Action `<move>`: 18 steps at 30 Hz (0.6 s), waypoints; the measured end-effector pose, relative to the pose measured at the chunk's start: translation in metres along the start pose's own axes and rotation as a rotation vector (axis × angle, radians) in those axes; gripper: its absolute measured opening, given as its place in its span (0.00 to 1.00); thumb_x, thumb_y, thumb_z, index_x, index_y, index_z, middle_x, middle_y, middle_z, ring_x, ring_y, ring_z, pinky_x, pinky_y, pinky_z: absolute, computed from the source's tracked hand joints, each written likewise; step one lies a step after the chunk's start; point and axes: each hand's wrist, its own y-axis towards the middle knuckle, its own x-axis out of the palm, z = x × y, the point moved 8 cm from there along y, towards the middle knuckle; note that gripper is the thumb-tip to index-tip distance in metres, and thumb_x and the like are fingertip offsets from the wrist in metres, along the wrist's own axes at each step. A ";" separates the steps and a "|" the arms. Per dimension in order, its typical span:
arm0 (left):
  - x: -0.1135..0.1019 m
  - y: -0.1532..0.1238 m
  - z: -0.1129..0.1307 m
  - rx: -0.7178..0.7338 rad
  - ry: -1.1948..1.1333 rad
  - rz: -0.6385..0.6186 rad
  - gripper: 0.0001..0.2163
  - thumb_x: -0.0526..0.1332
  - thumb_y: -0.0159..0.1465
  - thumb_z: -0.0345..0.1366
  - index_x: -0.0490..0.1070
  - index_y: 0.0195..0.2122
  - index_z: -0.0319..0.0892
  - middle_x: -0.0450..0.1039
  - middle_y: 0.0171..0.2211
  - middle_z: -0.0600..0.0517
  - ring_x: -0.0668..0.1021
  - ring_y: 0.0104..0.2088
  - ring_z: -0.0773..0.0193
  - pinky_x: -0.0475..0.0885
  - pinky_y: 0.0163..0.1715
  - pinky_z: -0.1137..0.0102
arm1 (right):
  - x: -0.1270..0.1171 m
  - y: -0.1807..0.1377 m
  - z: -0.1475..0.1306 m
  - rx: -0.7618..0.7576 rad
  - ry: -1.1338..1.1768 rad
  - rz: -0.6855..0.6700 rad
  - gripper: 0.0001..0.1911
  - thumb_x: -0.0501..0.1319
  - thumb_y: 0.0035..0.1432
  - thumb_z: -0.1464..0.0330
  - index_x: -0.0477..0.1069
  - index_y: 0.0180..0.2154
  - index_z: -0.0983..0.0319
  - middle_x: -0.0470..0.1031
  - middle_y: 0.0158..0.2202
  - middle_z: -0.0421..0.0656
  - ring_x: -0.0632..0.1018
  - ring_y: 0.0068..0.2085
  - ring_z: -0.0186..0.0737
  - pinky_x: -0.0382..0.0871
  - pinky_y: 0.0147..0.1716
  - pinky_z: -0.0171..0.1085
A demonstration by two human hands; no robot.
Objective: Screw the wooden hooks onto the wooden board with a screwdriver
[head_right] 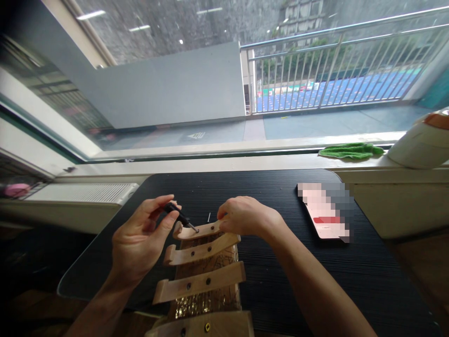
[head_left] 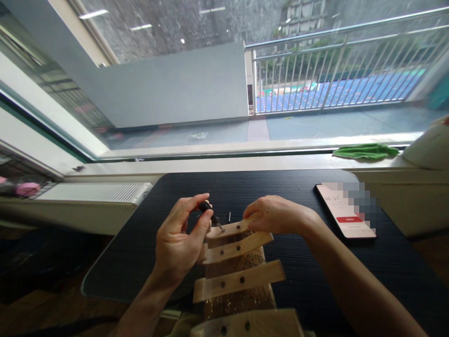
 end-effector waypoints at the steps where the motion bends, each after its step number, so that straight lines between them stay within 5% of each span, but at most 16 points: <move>1: 0.001 -0.001 0.000 -0.002 -0.016 0.001 0.13 0.59 0.58 0.31 0.69 0.45 0.45 0.71 0.38 0.51 0.74 0.38 0.65 0.71 0.41 0.69 | 0.000 0.000 0.000 0.007 0.001 -0.003 0.16 0.53 0.53 0.62 0.74 0.42 0.54 0.77 0.37 0.40 0.74 0.37 0.38 0.62 0.33 0.32; 10: -0.004 -0.006 0.001 0.047 0.028 0.167 0.12 0.64 0.53 0.31 0.71 0.39 0.44 0.67 0.37 0.52 0.73 0.37 0.66 0.71 0.39 0.69 | -0.001 -0.001 0.000 -0.004 0.019 -0.003 0.16 0.52 0.53 0.63 0.74 0.41 0.54 0.77 0.36 0.40 0.75 0.35 0.37 0.61 0.31 0.32; 18: -0.001 -0.001 0.010 0.074 0.099 0.100 0.12 0.62 0.55 0.30 0.73 0.41 0.46 0.68 0.37 0.53 0.73 0.35 0.67 0.71 0.34 0.71 | 0.000 0.000 0.000 0.006 0.016 -0.006 0.16 0.52 0.54 0.62 0.74 0.41 0.54 0.77 0.37 0.40 0.75 0.36 0.38 0.61 0.32 0.32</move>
